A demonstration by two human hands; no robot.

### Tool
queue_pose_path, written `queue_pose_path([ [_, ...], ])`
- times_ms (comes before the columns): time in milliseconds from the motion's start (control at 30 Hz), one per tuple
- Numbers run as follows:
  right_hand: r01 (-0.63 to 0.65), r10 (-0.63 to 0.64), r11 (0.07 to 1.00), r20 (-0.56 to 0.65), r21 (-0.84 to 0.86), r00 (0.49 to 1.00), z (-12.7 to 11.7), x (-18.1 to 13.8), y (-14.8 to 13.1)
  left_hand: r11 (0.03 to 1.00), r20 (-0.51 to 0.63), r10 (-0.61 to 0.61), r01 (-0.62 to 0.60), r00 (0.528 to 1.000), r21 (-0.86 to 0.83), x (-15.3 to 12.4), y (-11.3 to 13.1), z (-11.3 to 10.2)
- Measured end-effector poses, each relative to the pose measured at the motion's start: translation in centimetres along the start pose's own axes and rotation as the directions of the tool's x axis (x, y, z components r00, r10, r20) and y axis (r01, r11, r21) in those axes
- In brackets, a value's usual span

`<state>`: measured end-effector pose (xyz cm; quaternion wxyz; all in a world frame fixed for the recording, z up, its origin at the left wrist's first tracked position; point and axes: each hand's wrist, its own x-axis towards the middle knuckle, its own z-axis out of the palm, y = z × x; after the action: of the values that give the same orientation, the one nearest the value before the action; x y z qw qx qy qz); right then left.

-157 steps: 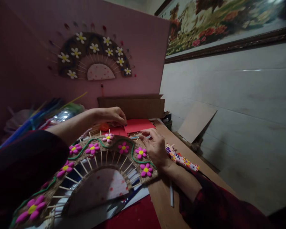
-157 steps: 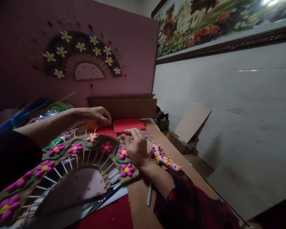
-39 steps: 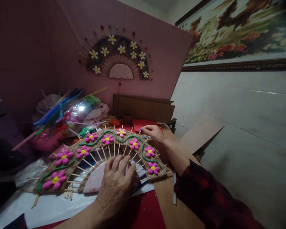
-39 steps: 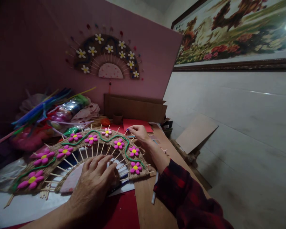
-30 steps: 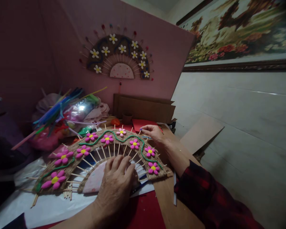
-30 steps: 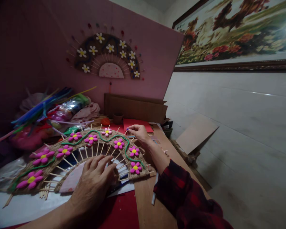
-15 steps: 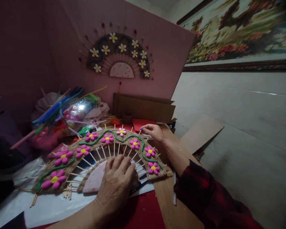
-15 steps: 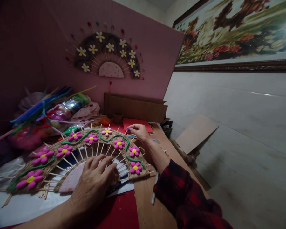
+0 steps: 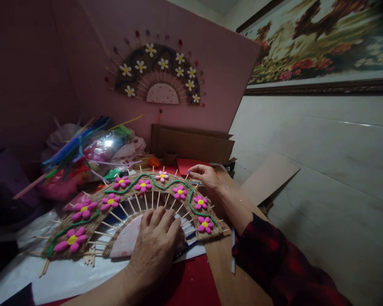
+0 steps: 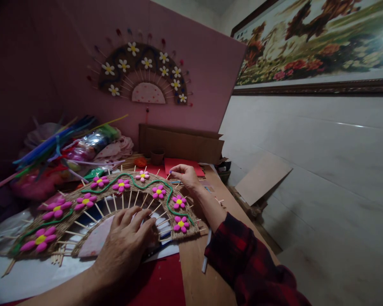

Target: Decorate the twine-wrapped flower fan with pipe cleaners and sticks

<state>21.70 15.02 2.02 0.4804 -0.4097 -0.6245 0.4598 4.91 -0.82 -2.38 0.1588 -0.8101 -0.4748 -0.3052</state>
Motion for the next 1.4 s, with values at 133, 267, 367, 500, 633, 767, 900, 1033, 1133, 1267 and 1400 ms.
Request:
queue_pose_path([
  [133, 0.024, -0.024, 1.0, 0.003, -0.01, 1.0, 0.04, -0.04, -0.04, 1.0, 0.008, 0.002, -0.002, 1.0, -0.004, -0.05, 0.04, 0.0],
  [267, 0.027, -0.027, 0.999, 0.002, -0.029, 1.0, 0.1, -0.33, -0.22, 1.0, -0.005, 0.002, -0.002, 1.0, 0.009, -0.06, 0.06, 0.0],
  [367, 0.048, -0.049, 0.996, -0.006, -0.078, 0.999, 0.07, -0.39, -0.31, 1.0, 0.012, 0.003, -0.003, 1.0, 0.008, -0.1, 0.03, -0.05],
  [500, 0.047, -0.049, 0.988, -0.012, -0.144, 0.999, 0.0, -0.38, -0.28, 1.0, 0.03, 0.001, -0.001, 1.0, 0.0, -0.14, 0.02, -0.04],
  [633, 0.029, -0.032, 0.987, -0.018, -0.16, 0.999, -0.06, -0.44, -0.2, 1.0, 0.034, -0.006, 0.007, 0.999, -0.005, -0.11, 0.08, 0.03],
  [767, 0.021, -0.024, 0.989, -0.017, -0.146, 1.0, -0.02, -0.55, -0.38, 1.0, 0.036, 0.001, -0.001, 0.999, -0.001, -0.13, 0.09, 0.01],
  [900, -0.018, 0.017, 0.997, -0.006, -0.079, 1.0, 0.02, -0.77, -0.6, 1.0, 0.02, 0.0, -0.001, 1.0, 0.007, -0.03, 0.07, -0.03],
  [1033, -0.035, 0.033, 0.996, -0.02, -0.08, 0.999, 0.0, -0.8, -0.57, 1.0, 0.02, 0.002, -0.002, 1.0, 0.0, 0.04, 0.08, -0.05],
  [1133, -0.036, 0.035, 0.996, -0.024, -0.082, 0.999, 0.07, -0.7, -0.46, 1.0, 0.032, -0.002, 0.002, 0.999, -0.003, -0.09, 0.09, -0.06],
  [1267, -0.032, 0.031, 0.998, -0.015, -0.059, 0.999, 0.31, -0.75, -0.54, 1.0, 0.047, -0.007, 0.007, 0.999, -0.004, -0.21, 0.08, -0.04],
  [1400, -0.017, 0.017, 0.999, -0.005, -0.038, 1.0, 0.46, -0.94, -0.87, 1.0, 0.055, -0.009, 0.009, 0.998, -0.008, -0.07, 0.1, -0.01],
])
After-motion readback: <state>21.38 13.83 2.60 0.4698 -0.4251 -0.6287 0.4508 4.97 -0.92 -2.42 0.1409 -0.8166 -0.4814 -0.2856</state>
